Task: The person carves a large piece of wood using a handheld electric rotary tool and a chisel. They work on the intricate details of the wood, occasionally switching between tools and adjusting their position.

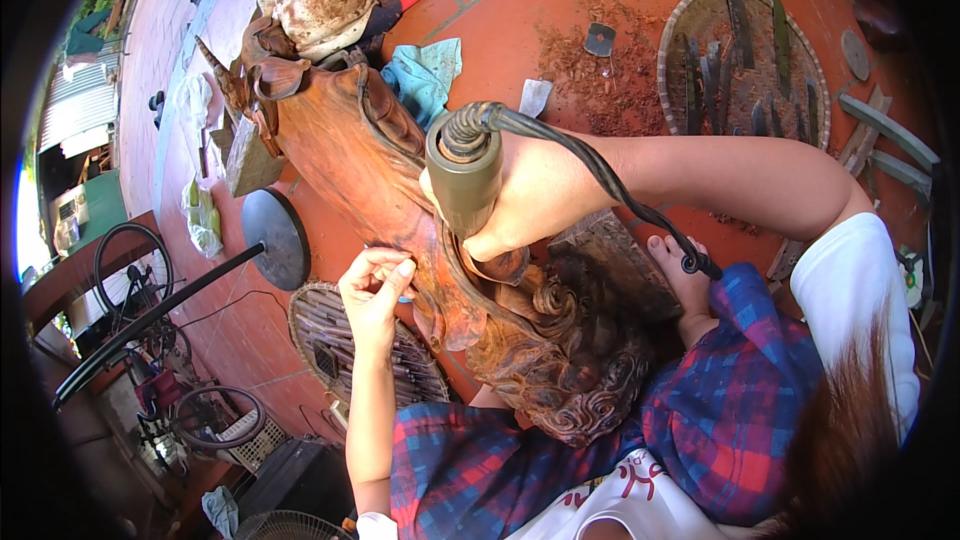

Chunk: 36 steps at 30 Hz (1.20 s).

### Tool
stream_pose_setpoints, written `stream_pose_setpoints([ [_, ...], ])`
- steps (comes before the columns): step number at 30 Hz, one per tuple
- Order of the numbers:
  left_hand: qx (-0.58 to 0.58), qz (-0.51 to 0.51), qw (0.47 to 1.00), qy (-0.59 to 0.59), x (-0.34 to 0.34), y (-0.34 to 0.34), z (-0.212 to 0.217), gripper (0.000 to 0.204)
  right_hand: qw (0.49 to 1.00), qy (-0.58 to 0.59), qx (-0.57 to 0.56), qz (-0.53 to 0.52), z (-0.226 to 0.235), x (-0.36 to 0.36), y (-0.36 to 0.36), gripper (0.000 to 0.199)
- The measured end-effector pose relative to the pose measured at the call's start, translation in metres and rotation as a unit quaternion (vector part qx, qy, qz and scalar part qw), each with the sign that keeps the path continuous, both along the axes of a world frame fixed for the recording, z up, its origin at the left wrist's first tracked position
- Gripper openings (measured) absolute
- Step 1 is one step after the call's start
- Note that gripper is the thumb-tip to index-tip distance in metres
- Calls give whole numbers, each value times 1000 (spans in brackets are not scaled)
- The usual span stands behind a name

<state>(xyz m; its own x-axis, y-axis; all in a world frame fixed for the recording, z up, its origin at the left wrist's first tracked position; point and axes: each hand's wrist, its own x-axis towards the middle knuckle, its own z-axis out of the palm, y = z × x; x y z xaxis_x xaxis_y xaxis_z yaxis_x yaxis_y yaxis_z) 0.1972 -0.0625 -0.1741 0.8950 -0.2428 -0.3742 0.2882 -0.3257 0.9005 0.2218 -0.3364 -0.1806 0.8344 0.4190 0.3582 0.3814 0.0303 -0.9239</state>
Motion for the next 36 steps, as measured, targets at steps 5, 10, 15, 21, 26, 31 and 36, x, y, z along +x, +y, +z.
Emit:
stream_pose_setpoints([
  [5,4,0,1000,0,0,2,1,8,999,40,-12,25,-1,0,-1,20],
  [10,1,-3,1000,2,1,0,-1,8,1000,13,4,-7,-7,1,1,22],
  [15,18,3,1000,0,0,4,0,9,999,28,32,-5,-11,4,5,23],
  [21,2,-1,1000,-4,1,-1,1,8,996,49,-53,42,-2,1,-5,19],
  [26,2,0,1000,-3,0,2,-2,8,996,46,-61,38,-3,2,-4,20],
  [31,1,1,1000,-3,0,2,-1,7,995,42,-76,43,-2,2,-3,22],
  [36,-2,-2,1000,-3,1,1,-2,8,999,-21,-19,-29,-7,3,3,25],
])
